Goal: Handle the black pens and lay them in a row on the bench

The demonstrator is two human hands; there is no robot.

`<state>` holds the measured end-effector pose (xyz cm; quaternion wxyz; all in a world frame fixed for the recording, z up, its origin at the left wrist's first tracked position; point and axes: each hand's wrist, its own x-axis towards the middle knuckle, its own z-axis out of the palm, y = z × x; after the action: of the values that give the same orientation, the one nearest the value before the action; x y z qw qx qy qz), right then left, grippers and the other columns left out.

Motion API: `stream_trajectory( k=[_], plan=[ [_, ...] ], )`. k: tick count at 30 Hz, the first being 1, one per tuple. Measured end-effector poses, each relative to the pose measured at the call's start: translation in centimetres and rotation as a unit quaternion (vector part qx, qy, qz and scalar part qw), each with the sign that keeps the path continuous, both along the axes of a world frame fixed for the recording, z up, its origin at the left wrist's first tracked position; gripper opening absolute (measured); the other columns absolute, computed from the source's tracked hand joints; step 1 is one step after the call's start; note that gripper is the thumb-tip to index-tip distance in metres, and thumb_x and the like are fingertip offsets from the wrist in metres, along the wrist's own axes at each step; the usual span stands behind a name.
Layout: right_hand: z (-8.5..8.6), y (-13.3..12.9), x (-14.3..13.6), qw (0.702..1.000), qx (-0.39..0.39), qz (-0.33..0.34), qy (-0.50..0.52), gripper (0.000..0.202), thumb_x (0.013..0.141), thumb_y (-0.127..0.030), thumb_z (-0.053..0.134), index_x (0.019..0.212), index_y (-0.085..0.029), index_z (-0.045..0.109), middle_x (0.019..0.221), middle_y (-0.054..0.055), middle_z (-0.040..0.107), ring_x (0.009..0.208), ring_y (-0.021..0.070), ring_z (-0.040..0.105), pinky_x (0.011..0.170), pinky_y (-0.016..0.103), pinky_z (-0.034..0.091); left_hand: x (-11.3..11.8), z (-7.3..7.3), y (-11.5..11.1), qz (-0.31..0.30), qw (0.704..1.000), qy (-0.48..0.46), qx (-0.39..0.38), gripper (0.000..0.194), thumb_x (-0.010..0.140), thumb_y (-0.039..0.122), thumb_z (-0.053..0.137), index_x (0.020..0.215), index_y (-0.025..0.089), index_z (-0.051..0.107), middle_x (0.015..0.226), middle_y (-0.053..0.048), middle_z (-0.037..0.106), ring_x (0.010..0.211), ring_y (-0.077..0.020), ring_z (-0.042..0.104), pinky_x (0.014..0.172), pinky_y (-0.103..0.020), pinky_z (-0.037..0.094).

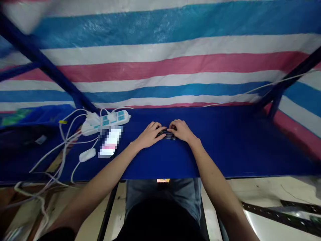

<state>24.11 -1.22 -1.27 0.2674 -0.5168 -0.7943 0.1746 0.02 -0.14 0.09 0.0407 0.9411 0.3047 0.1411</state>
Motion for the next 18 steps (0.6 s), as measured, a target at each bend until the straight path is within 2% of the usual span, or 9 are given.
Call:
stream_trajectory(
  k=[8, 10, 12, 14, 15, 17, 18],
  plan=[
    [-0.2, -0.2, -0.1, 0.999, 0.042, 0.006, 0.016, 0.016, 0.095, -0.034, 0.07, 0.092, -0.018, 0.069, 0.084, 0.002, 0.064, 0.079, 0.0169, 0.053, 0.078, 0.03, 0.036, 0.0, 0.5, -0.9, 0.035, 0.999, -0.005, -0.008, 0.047, 0.107, 0.054, 0.042, 0.135, 0.023, 0.063, 0.122, -0.011, 0.058, 0.113, -0.0284, 0.051, 0.1, -0.046, 0.046],
    [0.6, -0.1, -0.1, 0.996, 0.084, -0.01, 0.039, 0.017, 0.098, -0.034, 0.067, 0.094, -0.018, 0.069, 0.085, 0.002, 0.064, 0.08, 0.0174, 0.054, 0.078, 0.03, 0.038, -0.1, 0.5, -0.9, 0.033, 0.999, -0.007, -0.016, 0.047, 0.107, 0.054, 0.042, 0.134, 0.023, 0.064, 0.123, -0.011, 0.057, 0.115, -0.0286, 0.051, 0.101, -0.046, 0.046],
    [2.2, -0.6, -0.7, 0.985, 0.157, -0.026, 0.064, 0.019, 0.1, -0.032, 0.062, 0.09, -0.018, 0.068, 0.083, 0.003, 0.064, 0.078, 0.0177, 0.055, 0.077, 0.031, 0.04, -0.1, 0.5, -0.8, 0.033, 0.999, -0.01, -0.023, 0.048, 0.107, 0.055, 0.041, 0.135, 0.023, 0.064, 0.125, -0.011, 0.057, 0.117, -0.0289, 0.05, 0.102, -0.047, 0.045],
    [4.0, -2.6, -2.1, 0.963, 0.257, -0.034, 0.078, 0.022, 0.102, -0.027, 0.057, 0.084, -0.018, 0.065, 0.077, 0.003, 0.062, 0.074, 0.0175, 0.054, 0.073, 0.031, 0.04, -0.1, 0.4, -0.7, 0.034, 0.999, -0.014, -0.028, 0.05, 0.106, 0.056, 0.041, 0.138, 0.024, 0.062, 0.128, -0.011, 0.057, 0.119, -0.0295, 0.049, 0.103, -0.047, 0.045],
    [4.6, -4.5, -3.2, 0.95, 0.301, -0.027, 0.076, 0.022, 0.101, -0.024, 0.057, 0.081, -0.019, 0.063, 0.072, 0.002, 0.059, 0.07, 0.0168, 0.051, 0.07, 0.032, 0.038, -0.1, 0.3, -0.6, 0.033, 0.999, -0.014, -0.031, 0.051, 0.106, 0.056, 0.041, 0.14, 0.024, 0.061, 0.13, -0.011, 0.057, 0.12, -0.0297, 0.049, 0.104, -0.048, 0.044],
    [4.3, -9.7, -5.7, 0.92, 0.386, 0.017, 0.073, 0.027, 0.097, -0.021, 0.06, 0.07, -0.022, 0.056, 0.064, -0.001, 0.052, 0.062, 0.0159, 0.044, 0.062, 0.033, 0.033, -0.1, 0.3, -0.6, 0.032, 0.999, -0.012, -0.039, 0.052, 0.106, 0.057, 0.04, 0.143, 0.025, 0.06, 0.132, -0.011, 0.057, 0.122, -0.0299, 0.048, 0.106, -0.048, 0.044],
    [3.2, -12.9, -7.1, 0.898, 0.425, 0.075, 0.082, 0.033, 0.095, -0.022, 0.061, 0.064, -0.023, 0.05, 0.058, -0.003, 0.046, 0.057, 0.0152, 0.039, 0.059, 0.033, 0.029, -0.2, 0.4, -0.6, 0.032, 0.998, -0.012, -0.044, 0.053, 0.107, 0.057, 0.039, 0.144, 0.025, 0.059, 0.133, -0.011, 0.057, 0.123, -0.0298, 0.048, 0.106, -0.048, 0.043]
  ],
)
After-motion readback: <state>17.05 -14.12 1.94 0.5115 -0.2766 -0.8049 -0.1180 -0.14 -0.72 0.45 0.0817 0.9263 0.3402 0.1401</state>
